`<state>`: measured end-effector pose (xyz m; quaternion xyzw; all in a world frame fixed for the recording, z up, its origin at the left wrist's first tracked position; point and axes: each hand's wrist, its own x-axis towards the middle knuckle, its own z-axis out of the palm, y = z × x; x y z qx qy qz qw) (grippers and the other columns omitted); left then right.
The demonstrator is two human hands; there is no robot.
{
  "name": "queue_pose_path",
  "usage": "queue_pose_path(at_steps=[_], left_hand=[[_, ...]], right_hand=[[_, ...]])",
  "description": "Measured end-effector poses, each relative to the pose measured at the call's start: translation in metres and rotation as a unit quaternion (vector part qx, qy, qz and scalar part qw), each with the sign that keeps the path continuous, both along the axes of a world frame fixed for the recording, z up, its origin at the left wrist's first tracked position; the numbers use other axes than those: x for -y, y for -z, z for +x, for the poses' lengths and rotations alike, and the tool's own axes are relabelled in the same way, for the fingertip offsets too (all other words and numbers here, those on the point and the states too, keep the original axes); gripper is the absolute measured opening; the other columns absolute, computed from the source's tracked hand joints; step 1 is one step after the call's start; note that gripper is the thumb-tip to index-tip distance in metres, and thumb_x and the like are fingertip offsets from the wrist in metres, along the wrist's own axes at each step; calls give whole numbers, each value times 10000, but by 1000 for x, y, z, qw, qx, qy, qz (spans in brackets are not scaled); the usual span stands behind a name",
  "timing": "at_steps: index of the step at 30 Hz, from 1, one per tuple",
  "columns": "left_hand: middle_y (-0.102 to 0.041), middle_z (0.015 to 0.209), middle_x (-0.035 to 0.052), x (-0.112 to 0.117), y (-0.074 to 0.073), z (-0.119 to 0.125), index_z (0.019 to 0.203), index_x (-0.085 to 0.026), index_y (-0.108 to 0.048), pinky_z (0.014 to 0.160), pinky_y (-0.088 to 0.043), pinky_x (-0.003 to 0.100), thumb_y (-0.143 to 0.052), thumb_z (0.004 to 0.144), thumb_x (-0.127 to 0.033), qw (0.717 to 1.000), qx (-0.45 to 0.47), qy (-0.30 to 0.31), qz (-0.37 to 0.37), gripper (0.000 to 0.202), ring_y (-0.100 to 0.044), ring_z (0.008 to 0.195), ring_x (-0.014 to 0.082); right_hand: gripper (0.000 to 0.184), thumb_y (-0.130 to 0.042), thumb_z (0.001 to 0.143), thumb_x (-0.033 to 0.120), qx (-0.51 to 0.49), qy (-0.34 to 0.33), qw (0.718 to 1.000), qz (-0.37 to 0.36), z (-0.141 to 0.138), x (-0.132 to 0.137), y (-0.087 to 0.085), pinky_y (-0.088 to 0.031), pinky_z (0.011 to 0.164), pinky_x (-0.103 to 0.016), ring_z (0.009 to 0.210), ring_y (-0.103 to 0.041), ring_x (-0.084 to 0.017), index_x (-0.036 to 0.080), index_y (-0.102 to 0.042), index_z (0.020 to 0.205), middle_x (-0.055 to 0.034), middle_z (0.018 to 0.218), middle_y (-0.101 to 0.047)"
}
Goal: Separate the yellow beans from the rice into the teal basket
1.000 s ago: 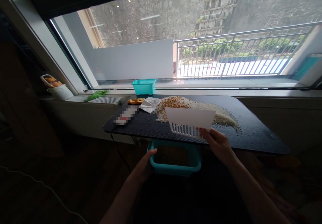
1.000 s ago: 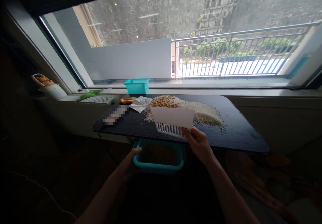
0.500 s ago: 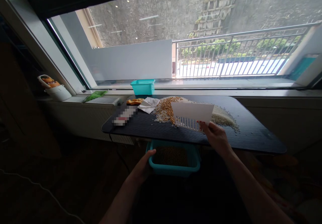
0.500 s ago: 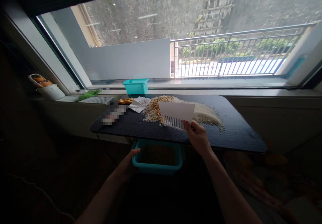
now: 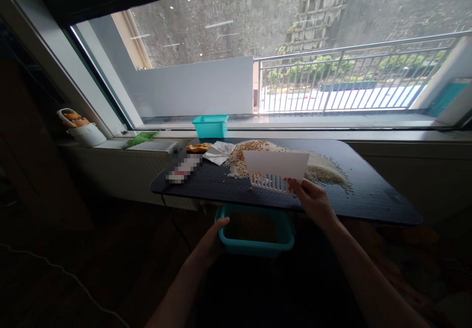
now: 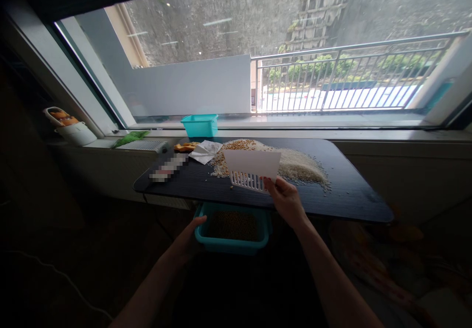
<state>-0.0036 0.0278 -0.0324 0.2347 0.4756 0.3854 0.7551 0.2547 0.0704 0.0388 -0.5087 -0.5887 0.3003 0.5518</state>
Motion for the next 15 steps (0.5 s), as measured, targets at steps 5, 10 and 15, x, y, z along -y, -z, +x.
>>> queue_pose_path(at_steps=[5,10,15], left_hand=[[-614,1121,114,0,0,0,1253,-133,-449,686,-498,307,-549,760,-400,1000,11,0,2,569,-594,969,248],[-622,1106,115,-1,0,1,1248,-128,-458,658,-493,295,-527,774,-391,1000,2,-2,-17,547,-607,943,247],[-618,1116,110,-2,2,-1,1248,-138,-460,683,-493,303,-539,764,-401,1000,10,-2,-11,557,-593,980,253]], right_hand=[[363,-573,727,516,7,-21,1000,1,2,0,3,-375,555,-233,598,-473,-132,171,-587,613,-9,613,-535],[339,-571,741,494,13,-36,999,18,-5,-8,7,-397,571,-234,624,-496,-138,168,-625,667,-19,657,-564],[334,-573,750,477,46,-45,997,30,0,3,14,-438,616,-247,681,-543,-163,167,-662,665,-38,700,-604]])
